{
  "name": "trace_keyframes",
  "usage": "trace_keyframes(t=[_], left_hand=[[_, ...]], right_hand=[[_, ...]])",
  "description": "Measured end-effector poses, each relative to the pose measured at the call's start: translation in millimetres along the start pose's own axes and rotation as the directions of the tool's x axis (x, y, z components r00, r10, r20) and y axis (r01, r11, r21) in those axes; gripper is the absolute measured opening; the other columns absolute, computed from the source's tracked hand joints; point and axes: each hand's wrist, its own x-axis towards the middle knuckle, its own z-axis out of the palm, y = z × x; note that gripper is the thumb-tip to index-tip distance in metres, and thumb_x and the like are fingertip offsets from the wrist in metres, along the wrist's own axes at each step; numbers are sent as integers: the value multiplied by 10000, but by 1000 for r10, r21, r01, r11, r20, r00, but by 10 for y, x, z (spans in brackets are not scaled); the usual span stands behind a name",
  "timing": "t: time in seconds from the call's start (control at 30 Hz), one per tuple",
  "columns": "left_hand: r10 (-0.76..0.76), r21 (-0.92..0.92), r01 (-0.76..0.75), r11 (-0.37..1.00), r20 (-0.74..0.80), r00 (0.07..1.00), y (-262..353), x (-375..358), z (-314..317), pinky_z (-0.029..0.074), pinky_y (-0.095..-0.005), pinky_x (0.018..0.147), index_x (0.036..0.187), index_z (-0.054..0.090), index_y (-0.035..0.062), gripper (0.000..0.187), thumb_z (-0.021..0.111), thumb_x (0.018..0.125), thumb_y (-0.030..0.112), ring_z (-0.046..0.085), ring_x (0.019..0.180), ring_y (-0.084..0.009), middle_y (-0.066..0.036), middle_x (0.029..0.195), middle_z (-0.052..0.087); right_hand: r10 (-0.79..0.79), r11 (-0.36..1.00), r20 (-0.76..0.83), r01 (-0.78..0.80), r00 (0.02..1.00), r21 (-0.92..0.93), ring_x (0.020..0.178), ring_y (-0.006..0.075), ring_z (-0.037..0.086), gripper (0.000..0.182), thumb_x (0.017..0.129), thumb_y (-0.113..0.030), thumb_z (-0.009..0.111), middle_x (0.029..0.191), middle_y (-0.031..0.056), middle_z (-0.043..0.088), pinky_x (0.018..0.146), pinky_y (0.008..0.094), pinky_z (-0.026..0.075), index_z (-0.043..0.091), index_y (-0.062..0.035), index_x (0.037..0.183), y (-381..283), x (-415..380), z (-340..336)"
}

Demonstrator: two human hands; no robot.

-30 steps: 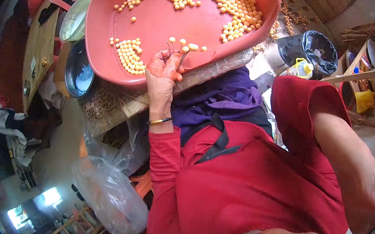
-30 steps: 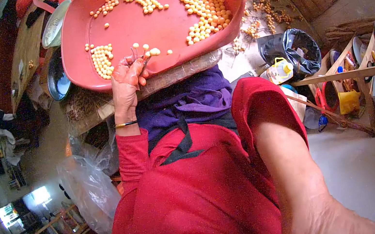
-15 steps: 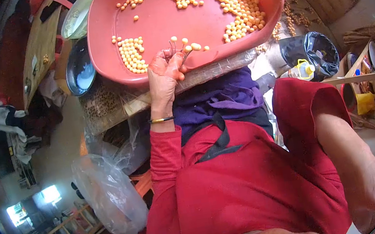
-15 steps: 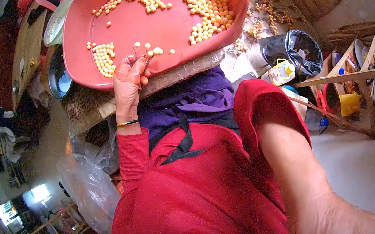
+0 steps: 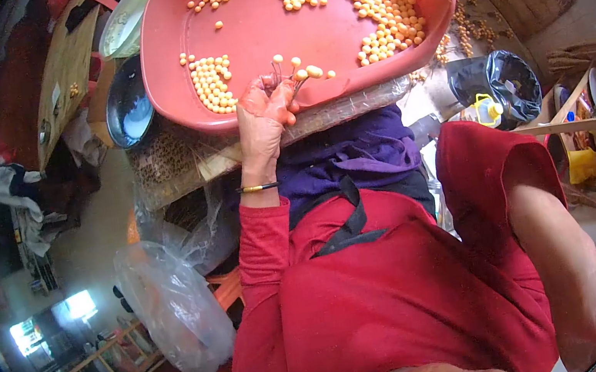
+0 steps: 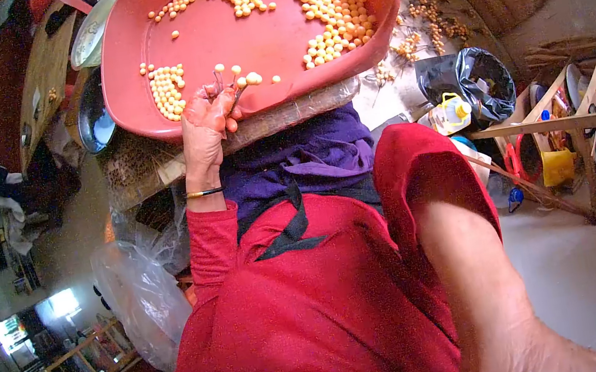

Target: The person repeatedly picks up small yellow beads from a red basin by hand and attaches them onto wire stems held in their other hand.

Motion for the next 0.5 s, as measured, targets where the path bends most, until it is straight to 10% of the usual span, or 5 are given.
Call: trace_keyframes(t=[0.5], left_hand=[[38,5,-38,999,-2,999,-17,-10,10,261,-120,377,977,575,54,172,656,871,163,460,448,-23,-2,652,585]], right_hand=[[92,995,7,-92,996,40,814,163,481,117,884,-98,514,904,64,568,746,299,385,573,-55,975,6,51,-66]])
